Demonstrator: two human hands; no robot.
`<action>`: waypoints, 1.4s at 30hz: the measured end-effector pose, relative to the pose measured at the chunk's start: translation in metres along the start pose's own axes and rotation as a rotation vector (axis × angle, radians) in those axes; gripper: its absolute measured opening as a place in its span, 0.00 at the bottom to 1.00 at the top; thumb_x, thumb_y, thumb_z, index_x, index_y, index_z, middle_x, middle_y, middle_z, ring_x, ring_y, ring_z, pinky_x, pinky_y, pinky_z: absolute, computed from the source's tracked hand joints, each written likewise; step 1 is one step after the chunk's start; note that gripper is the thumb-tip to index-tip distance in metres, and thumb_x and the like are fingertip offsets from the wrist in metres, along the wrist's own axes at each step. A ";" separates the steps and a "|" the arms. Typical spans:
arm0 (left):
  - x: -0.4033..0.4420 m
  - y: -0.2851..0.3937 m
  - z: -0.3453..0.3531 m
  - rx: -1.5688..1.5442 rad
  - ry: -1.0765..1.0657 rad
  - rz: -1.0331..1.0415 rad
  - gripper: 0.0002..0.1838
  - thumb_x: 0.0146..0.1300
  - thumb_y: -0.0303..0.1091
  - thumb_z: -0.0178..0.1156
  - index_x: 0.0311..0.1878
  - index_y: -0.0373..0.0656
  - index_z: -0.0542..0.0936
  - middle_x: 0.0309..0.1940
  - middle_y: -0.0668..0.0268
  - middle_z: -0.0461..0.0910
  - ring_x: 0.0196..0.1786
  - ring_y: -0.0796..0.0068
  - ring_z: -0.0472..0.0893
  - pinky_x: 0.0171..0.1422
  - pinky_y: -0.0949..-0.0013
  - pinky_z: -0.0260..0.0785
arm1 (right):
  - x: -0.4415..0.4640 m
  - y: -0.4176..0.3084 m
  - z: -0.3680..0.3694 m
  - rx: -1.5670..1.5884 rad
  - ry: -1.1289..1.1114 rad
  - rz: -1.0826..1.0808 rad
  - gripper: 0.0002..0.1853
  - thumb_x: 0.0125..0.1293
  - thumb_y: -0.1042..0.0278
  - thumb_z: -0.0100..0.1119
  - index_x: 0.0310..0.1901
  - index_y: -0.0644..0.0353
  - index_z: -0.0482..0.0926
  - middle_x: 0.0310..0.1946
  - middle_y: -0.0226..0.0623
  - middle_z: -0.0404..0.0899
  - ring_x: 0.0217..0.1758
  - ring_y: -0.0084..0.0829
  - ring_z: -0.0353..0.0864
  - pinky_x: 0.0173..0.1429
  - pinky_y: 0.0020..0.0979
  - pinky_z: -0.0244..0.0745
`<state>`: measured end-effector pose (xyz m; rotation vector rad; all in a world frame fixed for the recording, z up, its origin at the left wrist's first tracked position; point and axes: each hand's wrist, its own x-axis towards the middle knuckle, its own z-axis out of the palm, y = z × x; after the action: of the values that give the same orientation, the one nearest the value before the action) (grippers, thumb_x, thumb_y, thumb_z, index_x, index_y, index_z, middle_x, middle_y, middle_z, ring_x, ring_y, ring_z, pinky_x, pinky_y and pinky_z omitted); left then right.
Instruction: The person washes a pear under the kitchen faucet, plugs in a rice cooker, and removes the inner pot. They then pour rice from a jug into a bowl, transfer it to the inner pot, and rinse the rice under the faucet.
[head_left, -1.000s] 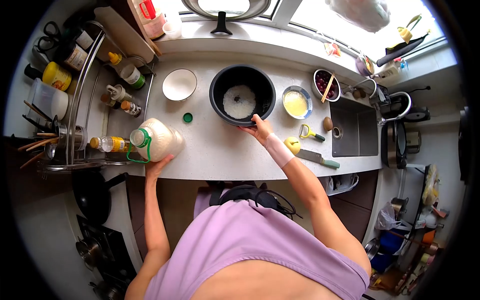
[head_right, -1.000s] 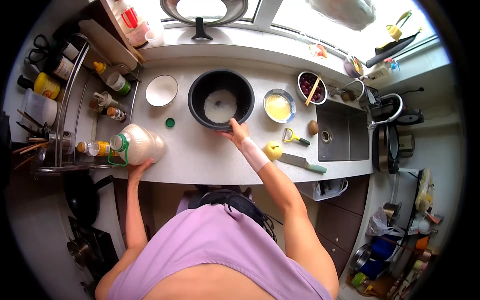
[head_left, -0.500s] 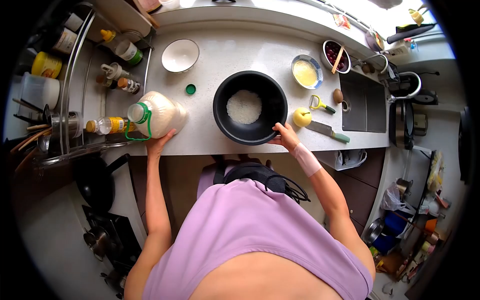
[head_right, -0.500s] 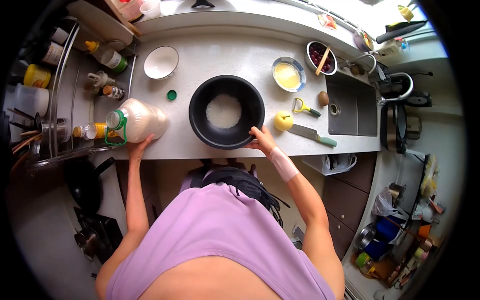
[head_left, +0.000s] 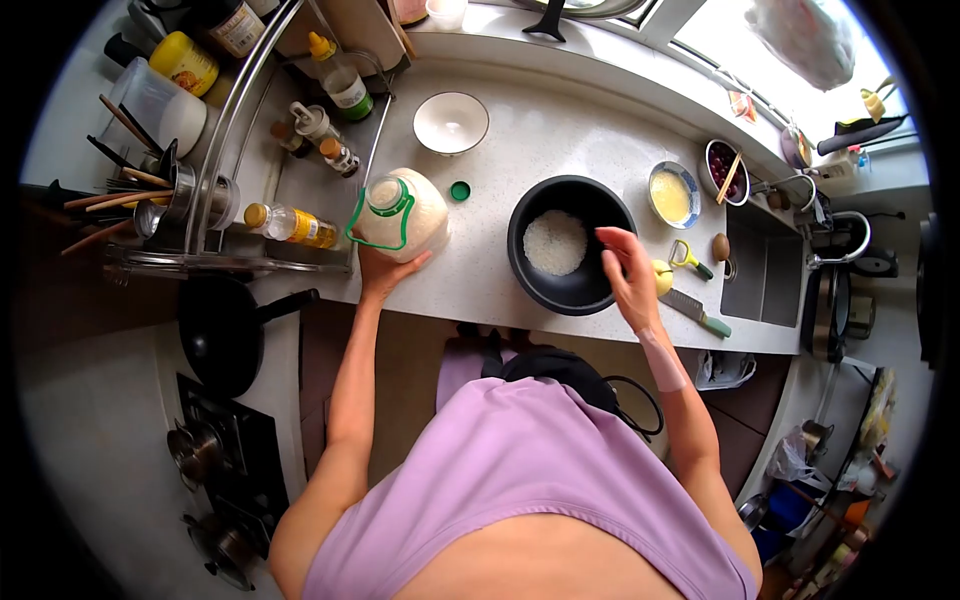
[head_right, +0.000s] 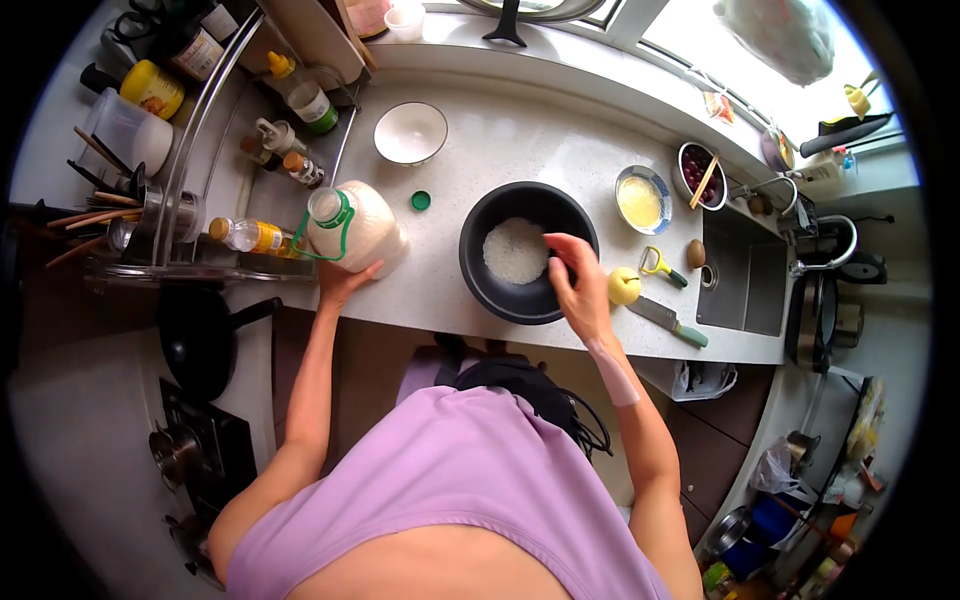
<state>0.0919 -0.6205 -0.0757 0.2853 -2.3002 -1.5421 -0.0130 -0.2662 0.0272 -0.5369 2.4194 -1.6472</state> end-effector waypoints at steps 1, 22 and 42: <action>0.004 0.007 0.003 -0.051 0.053 0.006 0.45 0.34 0.38 0.79 0.56 0.38 0.65 0.51 0.59 0.72 0.53 0.64 0.74 0.59 0.62 0.67 | 0.009 -0.010 0.015 0.064 -0.165 0.047 0.15 0.64 0.79 0.51 0.53 0.63 0.73 0.50 0.40 0.75 0.56 0.30 0.74 0.59 0.29 0.70; 0.004 0.135 0.000 0.414 -0.267 0.044 0.57 0.29 0.49 0.78 0.62 0.37 0.57 0.54 0.50 0.68 0.56 0.51 0.72 0.59 0.56 0.67 | 0.010 -0.070 0.110 0.452 -0.265 0.328 0.55 0.56 0.38 0.61 0.68 0.68 0.40 0.64 0.55 0.56 0.70 0.43 0.55 0.72 0.37 0.52; 0.015 0.198 0.038 0.835 -0.893 -0.091 0.61 0.31 0.60 0.72 0.65 0.32 0.57 0.57 0.46 0.69 0.59 0.50 0.73 0.60 0.57 0.67 | -0.050 -0.037 0.091 1.010 -0.225 0.801 0.57 0.53 0.37 0.64 0.70 0.57 0.36 0.68 0.49 0.50 0.69 0.47 0.58 0.58 0.53 0.71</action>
<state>0.0689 -0.5171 0.0967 -0.1569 -3.5977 -0.6724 0.0711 -0.3374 0.0235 0.3489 1.0984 -1.9086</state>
